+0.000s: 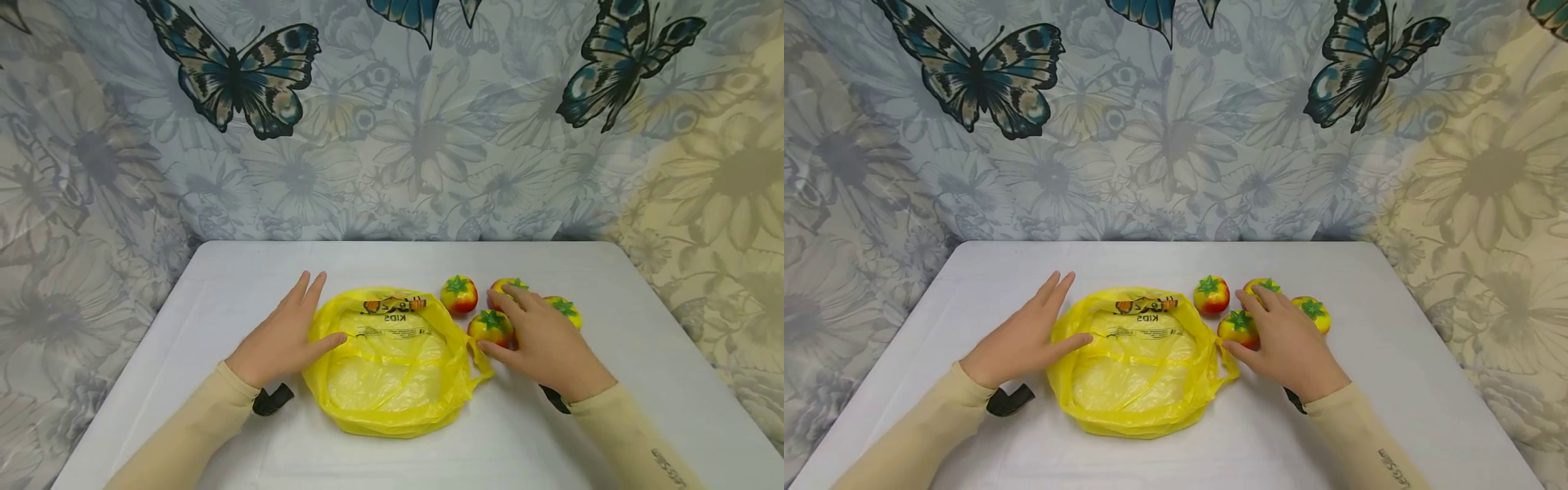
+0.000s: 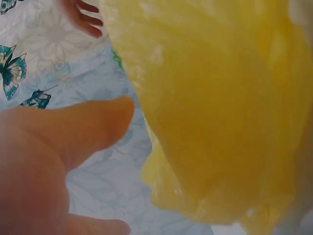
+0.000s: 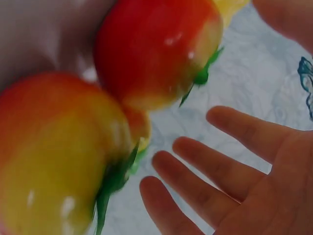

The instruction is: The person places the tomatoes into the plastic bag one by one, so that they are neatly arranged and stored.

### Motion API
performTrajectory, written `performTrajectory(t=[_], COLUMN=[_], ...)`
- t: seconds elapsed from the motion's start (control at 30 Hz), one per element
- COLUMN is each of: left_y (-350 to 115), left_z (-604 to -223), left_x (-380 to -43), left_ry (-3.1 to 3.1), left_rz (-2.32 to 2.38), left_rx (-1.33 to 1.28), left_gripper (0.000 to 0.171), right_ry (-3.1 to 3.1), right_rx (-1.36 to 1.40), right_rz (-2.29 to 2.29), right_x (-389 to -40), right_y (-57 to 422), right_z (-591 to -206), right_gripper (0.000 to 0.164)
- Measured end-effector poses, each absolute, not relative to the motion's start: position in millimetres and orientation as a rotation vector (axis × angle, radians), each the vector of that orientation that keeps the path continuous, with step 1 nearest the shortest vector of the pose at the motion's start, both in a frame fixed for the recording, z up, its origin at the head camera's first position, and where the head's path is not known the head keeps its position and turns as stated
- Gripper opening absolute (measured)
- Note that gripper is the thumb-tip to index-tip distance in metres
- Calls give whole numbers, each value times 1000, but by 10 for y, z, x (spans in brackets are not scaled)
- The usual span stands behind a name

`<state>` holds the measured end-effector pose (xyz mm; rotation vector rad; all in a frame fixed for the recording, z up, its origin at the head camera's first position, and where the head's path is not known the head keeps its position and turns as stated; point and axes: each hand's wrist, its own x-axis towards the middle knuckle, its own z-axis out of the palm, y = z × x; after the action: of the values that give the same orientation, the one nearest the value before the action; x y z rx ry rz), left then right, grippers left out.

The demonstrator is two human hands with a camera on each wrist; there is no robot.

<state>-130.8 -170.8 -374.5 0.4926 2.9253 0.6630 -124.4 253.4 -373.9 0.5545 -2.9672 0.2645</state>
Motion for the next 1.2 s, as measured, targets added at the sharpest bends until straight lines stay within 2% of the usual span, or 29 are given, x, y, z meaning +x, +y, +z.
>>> performTrajectory(t=[0.3, 0.77, 1.2], left_y=[-1622, -1643, -1645], left_z=[-3757, -3821, -3839], left_x=[-1376, -1416, -1425], left_ry=[2850, 2821, 2843], left_rz=[692, 698, 668], left_rx=[390, 430, 464], left_gripper=[101, 87, 82], right_ry=[-2978, -3044, -2945], right_rx=[592, 532, 598], right_rz=[209, 169, 226], right_x=[-1272, -1268, -1299], right_y=[2375, 2255, 2154], right_z=[-3819, -3854, -3559], right_gripper=[73, 60, 57])
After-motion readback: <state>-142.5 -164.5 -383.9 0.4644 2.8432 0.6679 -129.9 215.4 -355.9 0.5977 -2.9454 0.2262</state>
